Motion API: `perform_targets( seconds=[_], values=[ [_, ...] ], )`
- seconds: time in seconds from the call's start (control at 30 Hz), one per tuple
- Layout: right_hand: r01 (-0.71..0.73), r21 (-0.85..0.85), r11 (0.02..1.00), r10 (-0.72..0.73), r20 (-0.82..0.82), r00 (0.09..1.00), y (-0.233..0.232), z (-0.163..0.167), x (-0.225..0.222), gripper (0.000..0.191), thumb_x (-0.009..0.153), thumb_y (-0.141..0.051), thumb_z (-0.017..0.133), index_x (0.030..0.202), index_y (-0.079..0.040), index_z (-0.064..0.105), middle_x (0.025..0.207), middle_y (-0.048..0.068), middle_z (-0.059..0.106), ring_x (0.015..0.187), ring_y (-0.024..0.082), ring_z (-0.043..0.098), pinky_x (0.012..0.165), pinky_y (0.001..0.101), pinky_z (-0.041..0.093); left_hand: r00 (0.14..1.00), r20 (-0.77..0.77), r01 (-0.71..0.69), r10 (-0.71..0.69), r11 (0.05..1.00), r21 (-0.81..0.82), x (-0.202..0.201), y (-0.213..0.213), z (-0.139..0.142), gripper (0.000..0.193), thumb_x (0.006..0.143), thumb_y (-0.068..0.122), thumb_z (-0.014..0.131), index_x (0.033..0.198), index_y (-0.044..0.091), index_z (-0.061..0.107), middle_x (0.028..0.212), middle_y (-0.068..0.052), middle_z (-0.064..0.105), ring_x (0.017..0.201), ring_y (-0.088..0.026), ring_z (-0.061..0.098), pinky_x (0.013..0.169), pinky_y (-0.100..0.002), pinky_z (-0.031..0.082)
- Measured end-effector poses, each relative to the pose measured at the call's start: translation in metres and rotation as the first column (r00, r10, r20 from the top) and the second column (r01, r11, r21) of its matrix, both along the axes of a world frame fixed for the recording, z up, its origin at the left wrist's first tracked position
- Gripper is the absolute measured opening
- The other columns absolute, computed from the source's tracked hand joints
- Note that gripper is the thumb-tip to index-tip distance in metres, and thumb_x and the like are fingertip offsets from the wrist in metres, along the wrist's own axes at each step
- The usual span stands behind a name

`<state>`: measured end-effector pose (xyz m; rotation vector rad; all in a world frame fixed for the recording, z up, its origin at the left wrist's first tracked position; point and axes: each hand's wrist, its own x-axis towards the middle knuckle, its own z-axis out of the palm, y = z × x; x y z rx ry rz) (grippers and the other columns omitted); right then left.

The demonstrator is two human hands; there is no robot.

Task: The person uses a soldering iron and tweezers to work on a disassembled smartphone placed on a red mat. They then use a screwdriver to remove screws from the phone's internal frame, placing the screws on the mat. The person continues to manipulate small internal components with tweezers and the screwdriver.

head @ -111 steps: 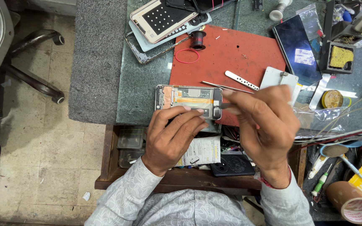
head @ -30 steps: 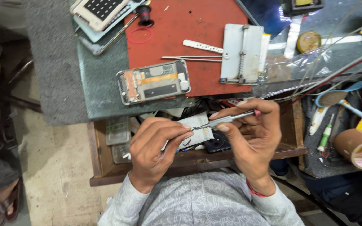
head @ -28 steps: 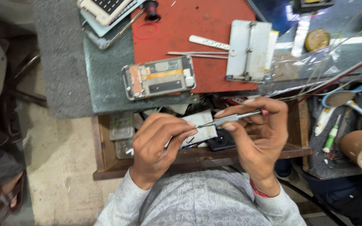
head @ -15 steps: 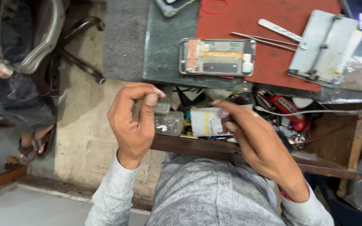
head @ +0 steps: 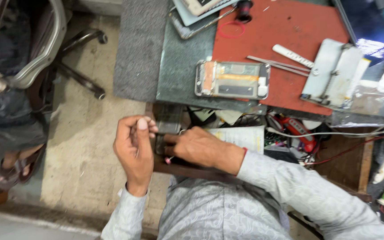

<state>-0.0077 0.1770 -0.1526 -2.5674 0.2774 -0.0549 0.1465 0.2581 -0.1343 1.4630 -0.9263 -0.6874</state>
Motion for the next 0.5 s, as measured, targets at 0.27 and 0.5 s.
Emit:
perform_targets(
  seconds=[0.27,0.5],
  values=[
    [0.080,0.246,0.966,-0.119,0.149,0.982,-0.003,0.016,-0.017,0.023,0.090,-0.010,0.059,0.111,-0.008,0.067,0.113,0.012,0.063,0.075,0.033,0.069,0.059,0.0456,0.053,0.997,-0.065,-0.038,0.039,0.999,0.012,0.001,-0.003,-0.010,0.016,0.111,0.015,0.056,0.113,-0.001,0.058,0.100,-0.007,0.067,0.086,-0.011,0.065,0.076,-0.024,0.053],
    [-0.073,0.672,0.737,-0.333,0.455,0.826,0.000,0.098,-0.053,0.016,0.111,-0.011,0.052,0.122,-0.004,0.062,0.118,0.010,0.066,0.109,0.025,0.069,0.096,0.0319,0.056,0.987,-0.127,-0.100,0.099,0.995,-0.003,0.006,-0.002,-0.018,0.013,0.114,0.013,0.056,0.115,0.000,0.056,0.102,-0.008,0.066,0.086,-0.012,0.064,0.077,-0.025,0.053]
  ],
)
